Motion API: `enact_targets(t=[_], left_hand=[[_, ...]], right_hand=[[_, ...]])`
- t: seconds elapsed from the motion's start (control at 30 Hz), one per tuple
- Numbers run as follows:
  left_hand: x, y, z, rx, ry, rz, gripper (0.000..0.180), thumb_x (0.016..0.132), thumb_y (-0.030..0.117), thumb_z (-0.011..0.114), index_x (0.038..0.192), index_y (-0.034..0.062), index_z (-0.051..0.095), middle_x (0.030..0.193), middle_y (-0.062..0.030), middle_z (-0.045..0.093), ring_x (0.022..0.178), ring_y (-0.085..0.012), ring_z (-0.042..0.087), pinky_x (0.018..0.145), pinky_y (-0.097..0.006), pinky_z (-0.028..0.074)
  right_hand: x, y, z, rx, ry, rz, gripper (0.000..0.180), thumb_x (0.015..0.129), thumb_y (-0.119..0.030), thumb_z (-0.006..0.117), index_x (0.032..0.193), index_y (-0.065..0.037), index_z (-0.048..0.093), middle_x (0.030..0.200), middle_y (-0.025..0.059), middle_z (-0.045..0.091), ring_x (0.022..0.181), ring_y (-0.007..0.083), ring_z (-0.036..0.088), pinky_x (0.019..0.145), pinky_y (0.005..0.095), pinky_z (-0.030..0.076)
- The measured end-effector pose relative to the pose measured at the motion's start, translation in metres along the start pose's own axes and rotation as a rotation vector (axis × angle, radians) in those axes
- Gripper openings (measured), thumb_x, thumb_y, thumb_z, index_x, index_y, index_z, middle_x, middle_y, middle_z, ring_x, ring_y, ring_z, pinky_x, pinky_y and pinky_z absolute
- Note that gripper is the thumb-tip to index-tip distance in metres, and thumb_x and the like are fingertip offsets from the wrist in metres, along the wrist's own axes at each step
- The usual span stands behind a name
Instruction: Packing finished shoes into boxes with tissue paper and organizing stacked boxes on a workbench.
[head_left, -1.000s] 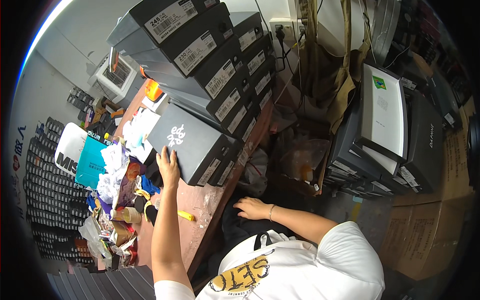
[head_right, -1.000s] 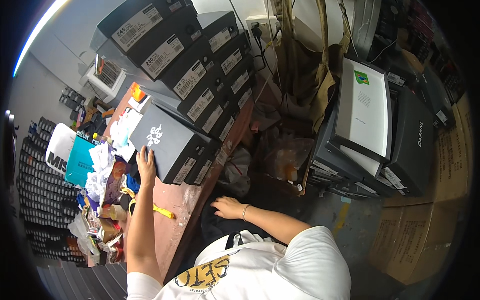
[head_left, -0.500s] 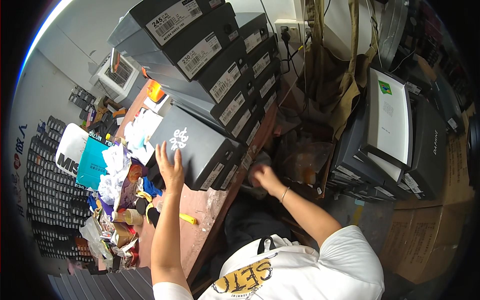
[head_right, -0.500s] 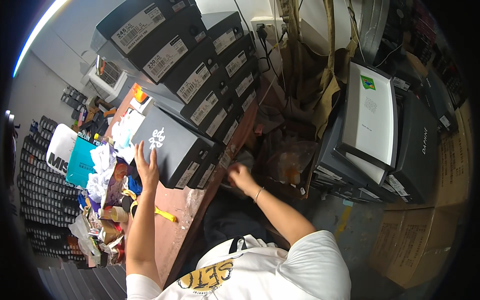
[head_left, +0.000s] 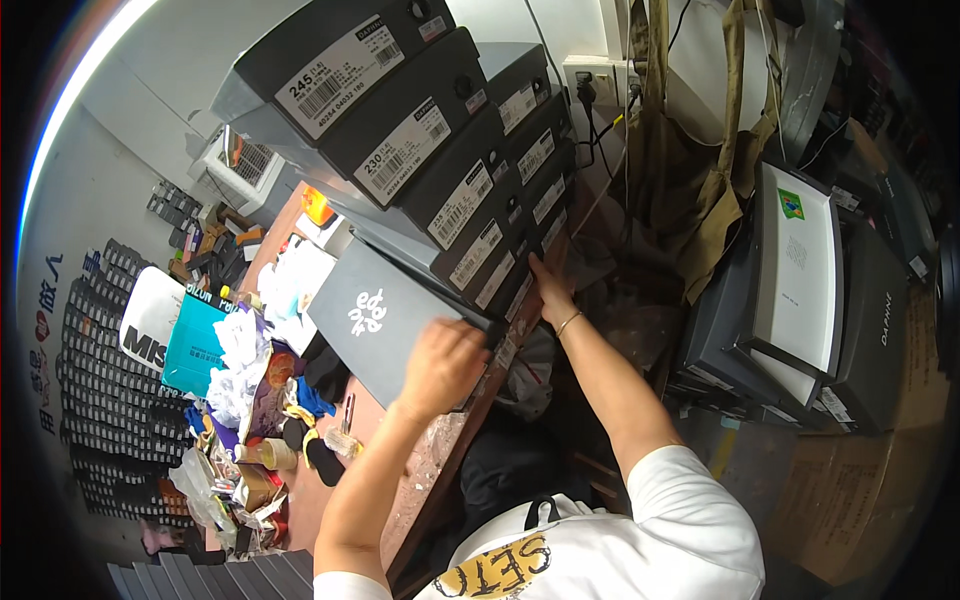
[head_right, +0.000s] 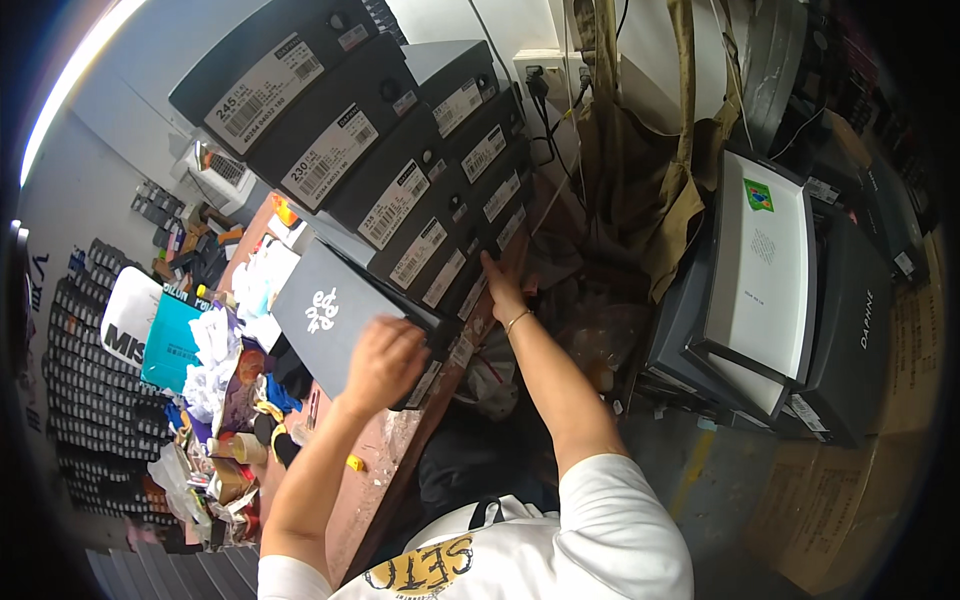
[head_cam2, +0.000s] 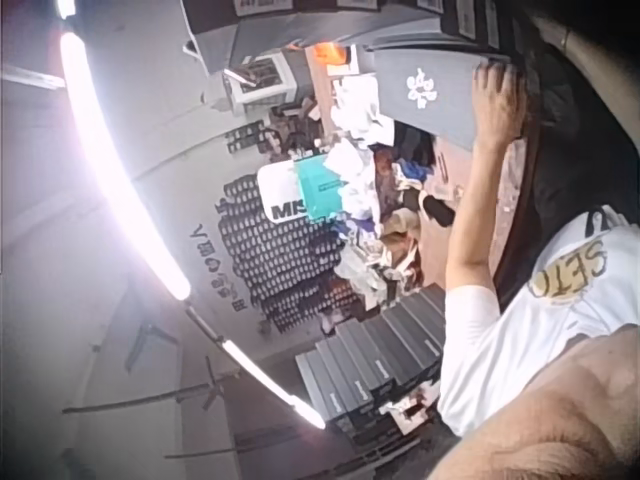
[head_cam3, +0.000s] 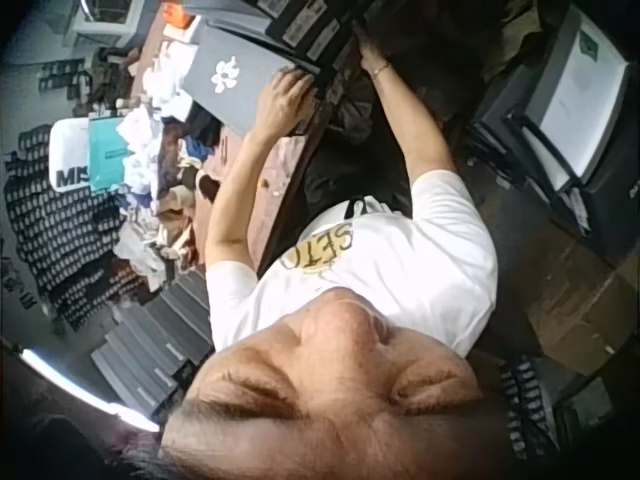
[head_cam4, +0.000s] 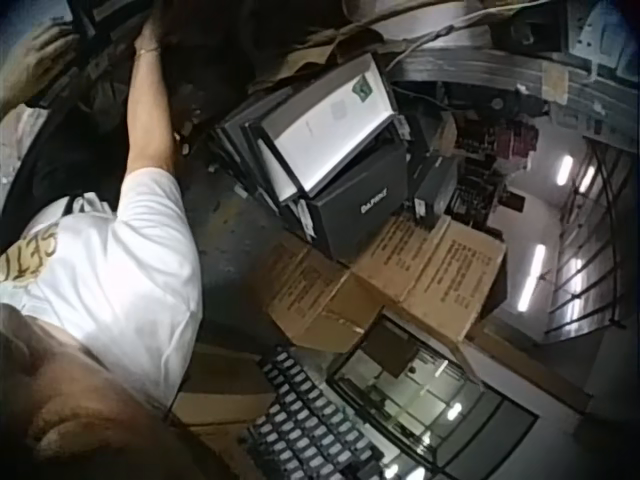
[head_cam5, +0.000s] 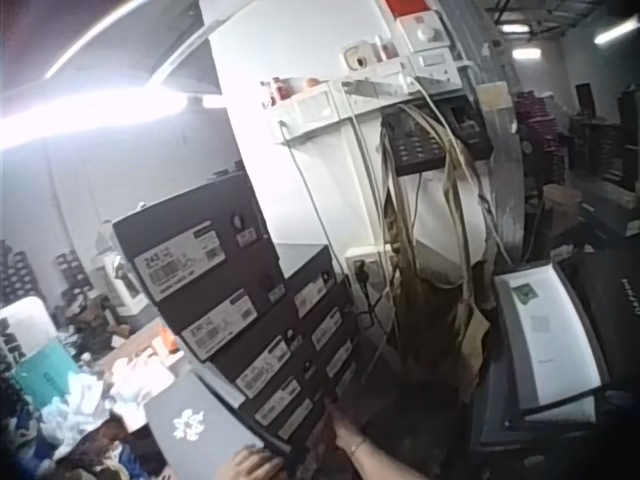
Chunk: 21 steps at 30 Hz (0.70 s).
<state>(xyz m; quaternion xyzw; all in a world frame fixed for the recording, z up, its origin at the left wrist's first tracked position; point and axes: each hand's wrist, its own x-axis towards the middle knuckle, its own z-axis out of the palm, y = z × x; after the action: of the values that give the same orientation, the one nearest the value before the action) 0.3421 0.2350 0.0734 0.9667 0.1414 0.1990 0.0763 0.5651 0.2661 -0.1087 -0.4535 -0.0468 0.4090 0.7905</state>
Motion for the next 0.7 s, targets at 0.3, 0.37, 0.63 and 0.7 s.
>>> enact_targets(t=[0.3,0.37,0.63,0.7], left_hand=[[0.010,-0.002,0.104,0.603,-0.369,0.083,0.029,0.083,0.019,0.053,0.105,0.0036,0.064,0.106,-0.0116,0.060,0.115,-0.0280,0.048,0.103,-0.046,0.031],[0.004,-0.006,0.111,0.666,-0.316,0.110,0.029,0.083,0.019,0.053,0.105,0.0040,0.065,0.104,-0.0102,0.060,0.116,-0.0269,0.047,0.102,-0.046,0.031],[-0.029,0.007,0.077,0.611,-0.586,-0.091,0.027,0.081,0.026,0.059,0.096,0.0075,0.070,0.100,-0.0062,0.060,0.103,-0.0233,0.047,0.086,-0.040,0.034],[-0.037,0.006,0.065,0.463,-0.527,-0.141,0.032,0.078,0.023,0.065,0.103,0.0041,0.068,0.102,-0.0086,0.061,0.098,-0.0262,0.052,0.085,-0.038,0.038]], right_hand=[[0.007,0.018,-0.009,-0.054,-0.074,-0.005,0.047,0.088,-0.043,0.065,0.102,0.001,0.062,0.099,0.0085,0.061,0.095,0.0174,0.053,0.085,0.0297,0.041],[-0.005,0.004,0.001,-0.005,-0.077,0.051,0.051,0.087,-0.043,0.066,0.107,0.003,0.060,0.104,0.0102,0.060,0.100,0.0186,0.053,0.088,0.0302,0.041],[0.004,0.020,-0.008,-0.213,-0.147,0.079,0.052,0.082,-0.036,0.074,0.114,-0.001,0.052,0.107,0.0067,0.055,0.103,0.0178,0.050,0.087,0.0308,0.042],[-0.018,0.029,-0.008,-0.190,-0.086,-0.055,0.047,0.080,-0.033,0.077,0.106,0.000,0.055,0.103,0.0081,0.057,0.093,0.0169,0.054,0.077,0.0286,0.045]])
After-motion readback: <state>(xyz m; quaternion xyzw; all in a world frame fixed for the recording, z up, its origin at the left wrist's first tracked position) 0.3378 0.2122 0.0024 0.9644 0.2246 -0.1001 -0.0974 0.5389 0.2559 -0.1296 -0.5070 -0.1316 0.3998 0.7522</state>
